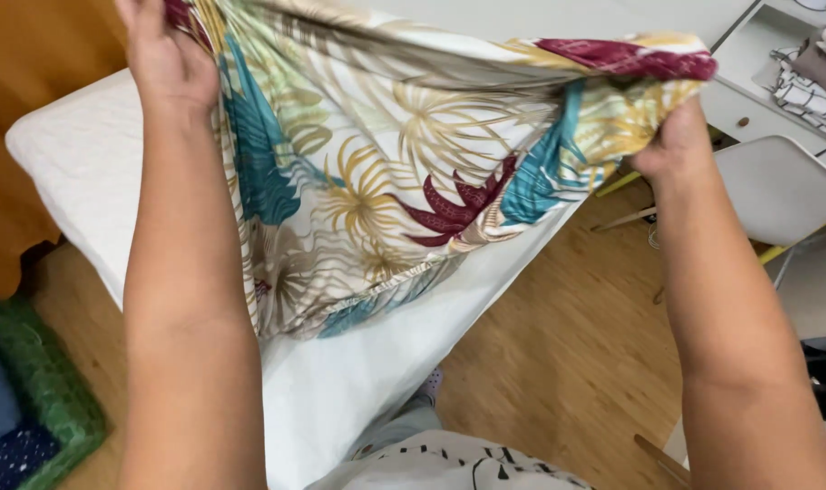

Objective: The person unfolds a floral-patterned sheet on a bed, shakes it out, and then folds it into a compact rectangular shape. The person handles the sheet by hand, aligning the edges and smoothing the fabric during the process.

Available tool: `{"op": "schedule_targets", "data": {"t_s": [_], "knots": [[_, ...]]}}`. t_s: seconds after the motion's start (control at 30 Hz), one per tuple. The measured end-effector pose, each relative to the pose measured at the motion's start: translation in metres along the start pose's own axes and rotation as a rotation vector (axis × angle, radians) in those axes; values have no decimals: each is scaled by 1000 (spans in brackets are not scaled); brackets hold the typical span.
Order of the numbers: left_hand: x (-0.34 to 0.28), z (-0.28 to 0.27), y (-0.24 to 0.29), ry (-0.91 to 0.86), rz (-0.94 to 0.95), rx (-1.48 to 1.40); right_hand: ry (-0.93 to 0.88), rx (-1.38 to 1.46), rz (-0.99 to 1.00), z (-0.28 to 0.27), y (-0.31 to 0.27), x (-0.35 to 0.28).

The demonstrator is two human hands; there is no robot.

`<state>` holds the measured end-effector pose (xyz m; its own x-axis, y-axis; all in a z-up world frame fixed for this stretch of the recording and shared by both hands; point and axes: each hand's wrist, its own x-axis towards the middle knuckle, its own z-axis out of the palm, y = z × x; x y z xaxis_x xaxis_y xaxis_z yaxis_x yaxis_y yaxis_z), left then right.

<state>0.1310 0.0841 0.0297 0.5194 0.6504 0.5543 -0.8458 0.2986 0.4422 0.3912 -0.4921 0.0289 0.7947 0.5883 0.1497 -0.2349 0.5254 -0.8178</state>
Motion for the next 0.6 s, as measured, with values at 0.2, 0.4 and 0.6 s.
{"op": "schedule_targets", "data": {"t_s": [0.2,0.4,0.6], "knots": [[-26,-72,-145,-352,-977,1299,195,30,232,-34,42,94],[-160,18,-272,-1094,-1271,1303,160,179,423,-83,85,158],[-250,-13,-347,-1070,-1294,1449,278,90,280,-86,21,191]]}}
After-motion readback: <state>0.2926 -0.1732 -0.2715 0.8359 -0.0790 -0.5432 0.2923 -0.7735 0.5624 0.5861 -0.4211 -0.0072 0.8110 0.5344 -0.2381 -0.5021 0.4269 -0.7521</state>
